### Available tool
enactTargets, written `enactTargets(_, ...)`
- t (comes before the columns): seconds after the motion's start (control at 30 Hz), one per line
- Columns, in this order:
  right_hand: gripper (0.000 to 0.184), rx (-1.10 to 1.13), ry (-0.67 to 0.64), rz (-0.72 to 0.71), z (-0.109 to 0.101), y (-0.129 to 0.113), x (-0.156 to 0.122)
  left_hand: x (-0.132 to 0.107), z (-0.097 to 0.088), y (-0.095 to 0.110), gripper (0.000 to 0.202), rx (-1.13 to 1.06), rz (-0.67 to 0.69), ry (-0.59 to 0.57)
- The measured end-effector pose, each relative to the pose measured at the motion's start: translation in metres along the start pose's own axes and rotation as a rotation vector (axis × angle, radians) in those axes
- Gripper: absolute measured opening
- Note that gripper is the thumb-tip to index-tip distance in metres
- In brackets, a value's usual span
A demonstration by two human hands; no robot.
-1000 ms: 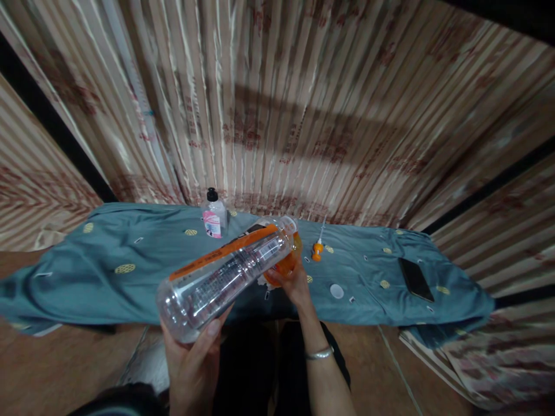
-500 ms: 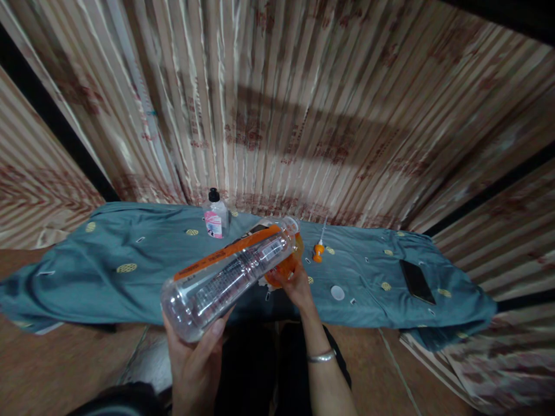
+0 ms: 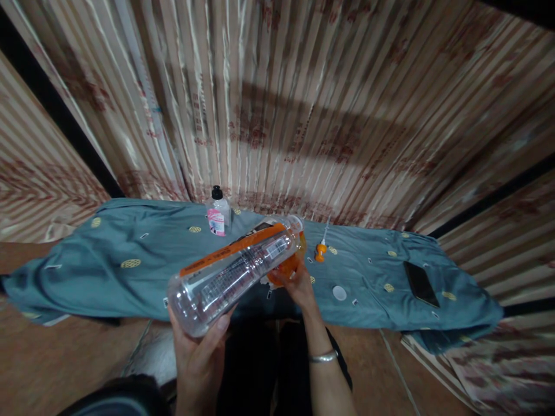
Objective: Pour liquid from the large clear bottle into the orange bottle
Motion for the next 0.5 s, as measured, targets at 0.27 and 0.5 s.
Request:
enactTargets(0.27, 0.079, 0.015, -0.017, 0.002, -0.0003, -0.0039, -0.0007, -0.0006, 0.0002, -0.0007, 0.103, -0.017, -0.022, -0.005)
enactTargets(0.5, 0.083, -0.005, 0.015, -0.009, 0.002, -0.0052, -0.0021, 0.0016, 0.0002, 0.0, 0.096, 0.001, -0.045, -0.006)
Point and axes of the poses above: each hand's wrist, its own x-axis towards the middle knuckle, its own z-axis out of the palm, y = z × x, the point moved 2 cm from there along x, towards the middle knuckle, and after that the axes turned 1 degree about -x, right-handed, at the moved point
